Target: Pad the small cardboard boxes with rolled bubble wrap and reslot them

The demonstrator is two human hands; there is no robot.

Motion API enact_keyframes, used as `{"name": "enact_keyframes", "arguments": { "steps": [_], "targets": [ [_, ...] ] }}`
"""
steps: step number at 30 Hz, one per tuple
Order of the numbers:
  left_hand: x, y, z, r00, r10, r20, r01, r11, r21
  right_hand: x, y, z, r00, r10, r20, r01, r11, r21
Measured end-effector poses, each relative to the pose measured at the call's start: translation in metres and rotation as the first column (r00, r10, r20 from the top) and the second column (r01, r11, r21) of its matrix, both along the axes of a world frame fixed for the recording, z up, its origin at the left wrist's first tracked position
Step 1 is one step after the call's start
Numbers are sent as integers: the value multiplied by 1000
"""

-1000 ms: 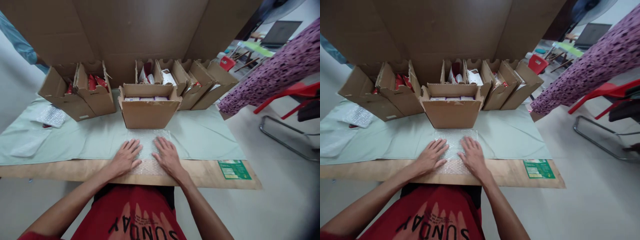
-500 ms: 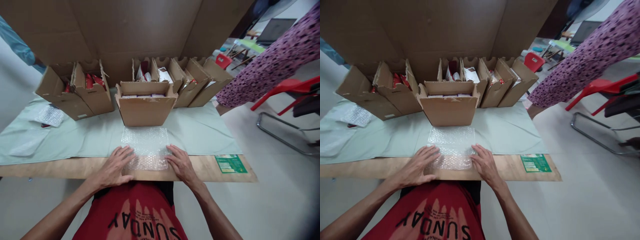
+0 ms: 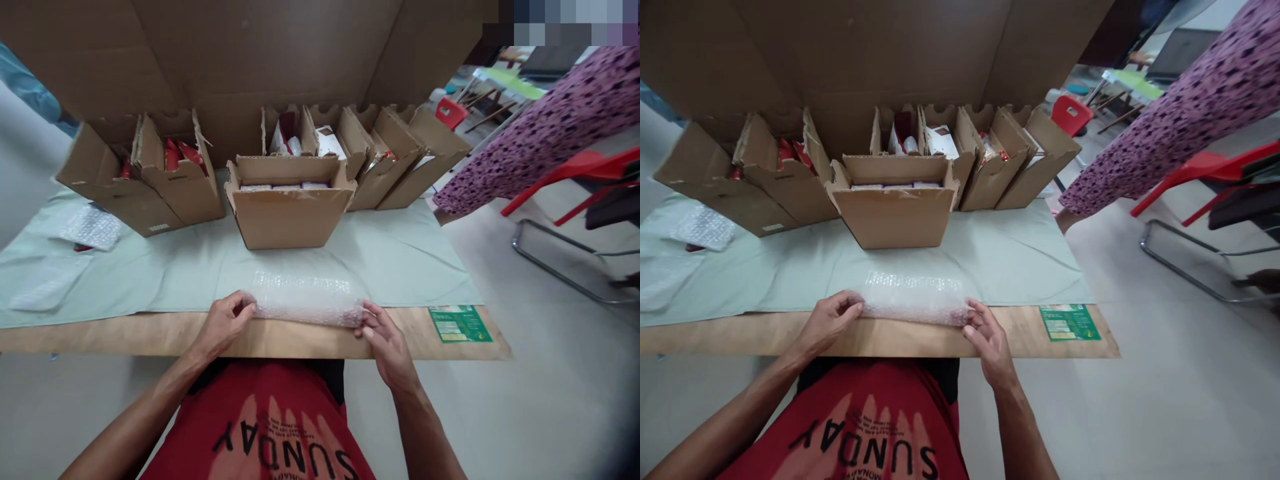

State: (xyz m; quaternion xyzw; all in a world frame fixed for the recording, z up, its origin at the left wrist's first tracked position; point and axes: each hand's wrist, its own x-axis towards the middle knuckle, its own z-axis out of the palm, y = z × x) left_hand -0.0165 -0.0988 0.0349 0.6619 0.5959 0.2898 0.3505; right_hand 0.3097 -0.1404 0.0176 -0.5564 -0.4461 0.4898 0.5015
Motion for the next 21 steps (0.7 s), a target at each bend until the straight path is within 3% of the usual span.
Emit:
{"name": "enact_keyframes", "arguments": {
  "steps": [3, 7, 11, 14, 17, 21],
  "targets": [
    [4, 10, -6, 991, 40, -126, -39, 999, 5, -3, 5, -8, 941, -81, 329, 78, 997, 21],
    [4, 16, -9, 912, 91, -401, -56, 994, 97, -1, 11, -18, 640, -207, 740, 112, 978, 177],
    [-1, 17, -9, 831, 118, -543, -39, 987, 155, 7, 16, -20, 360, -254, 897, 26, 965, 263],
    [0, 21, -11, 806, 81, -586, -5, 991, 131, 2, 25, -19, 253, -204, 946, -12, 977, 214],
    [10, 24, -11, 846, 5, -533, 63, 992, 110, -10, 34, -19, 323, -160, 933, -51, 981, 186],
    [22, 15, -9, 969, 9, -245, 47, 974, 222, -14, 28, -19, 640, -161, 751, -24, 973, 229]
  ]
}}
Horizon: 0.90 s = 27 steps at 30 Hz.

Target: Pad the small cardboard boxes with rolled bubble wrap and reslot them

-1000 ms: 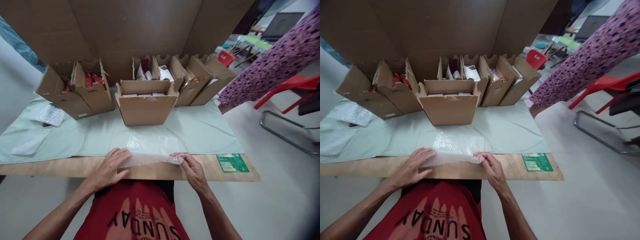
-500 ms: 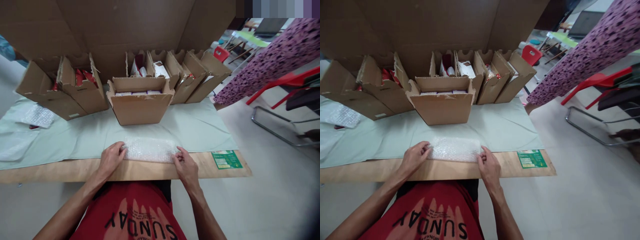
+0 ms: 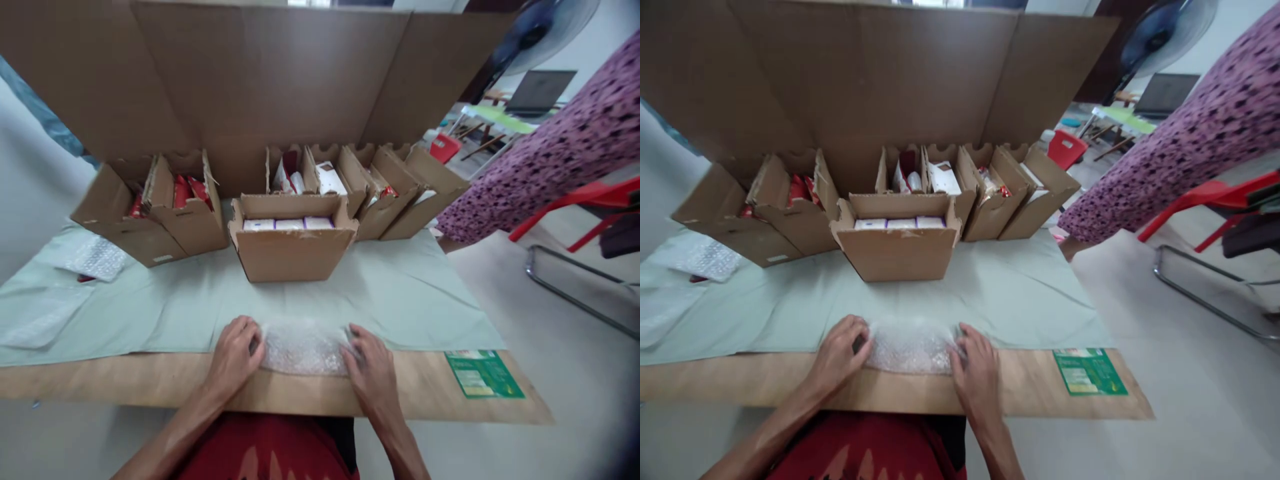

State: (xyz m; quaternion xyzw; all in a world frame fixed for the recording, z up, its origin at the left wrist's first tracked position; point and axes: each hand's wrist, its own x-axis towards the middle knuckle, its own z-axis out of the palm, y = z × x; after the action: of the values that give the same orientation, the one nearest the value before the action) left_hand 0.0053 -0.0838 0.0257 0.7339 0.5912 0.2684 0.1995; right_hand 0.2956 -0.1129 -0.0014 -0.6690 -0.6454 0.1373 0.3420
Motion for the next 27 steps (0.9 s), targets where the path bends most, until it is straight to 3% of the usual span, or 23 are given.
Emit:
{"name": "enact_keyframes", "arguments": {
  "steps": [3, 7, 8, 10, 13, 15, 16, 18, 20, 21, 22, 23, 24, 26, 27],
  "targets": [
    [1, -12, -1, 940, 62, 335, -19, 991, -133, 6, -14, 6, 912, -122, -392, 86, 990, -109],
    [-6, -19, -2, 744, 266, 613, 80, 875, -477, 6, -24, 25, 665, -254, -702, 20, 946, -324],
    [-9, -18, 1, 716, 275, 641, 115, 860, -497, 6, -22, 31, 644, -253, -722, 1, 944, -330],
    [-16, -13, 13, 712, 217, 668, 169, 870, -462, 9, -15, 44, 700, -187, -690, -23, 959, -283],
    [-30, -1, 52, 788, -56, 614, 254, 937, -241, 20, 6, 72, 868, 130, -480, -180, 982, -61],
    [-39, 11, 86, 831, -304, 466, 323, 946, 43, 25, 23, 98, 900, 338, -276, -306, 940, 153],
    [-42, 18, 102, 848, -389, 360, 331, 919, 212, 25, 32, 112, 908, 384, -164, -335, 905, 262],
    [-46, 37, 131, 911, -396, 112, 286, 805, 520, 19, 53, 140, 947, 313, 65, -303, 814, 495],
    [-46, 62, 150, 963, -256, -78, 239, 689, 685, 8, 81, 164, 962, 111, 249, -257, 672, 695],
    [-46, 75, 155, 975, -175, -138, 221, 675, 704, 1, 97, 175, 952, 23, 305, -255, 613, 748],
    [-45, 89, 159, 978, -109, -175, 201, 693, 692, -4, 114, 183, 936, -23, 351, -269, 597, 756],
    [-44, 103, 161, 978, -66, -199, 183, 735, 653, -8, 132, 190, 922, -17, 386, -288, 633, 718],
    [-44, 115, 162, 975, -57, -214, 175, 789, 589, -11, 150, 195, 907, 40, 420, -324, 703, 633],
    [-44, 137, 165, 964, -118, -239, 211, 887, 411, -12, 184, 202, 859, 238, 453, -421, 832, 361],
    [-43, 146, 167, 953, -164, -253, 241, 918, 314, -11, 199, 204, 829, 341, 442, -466, 860, 210]
  ]
}}
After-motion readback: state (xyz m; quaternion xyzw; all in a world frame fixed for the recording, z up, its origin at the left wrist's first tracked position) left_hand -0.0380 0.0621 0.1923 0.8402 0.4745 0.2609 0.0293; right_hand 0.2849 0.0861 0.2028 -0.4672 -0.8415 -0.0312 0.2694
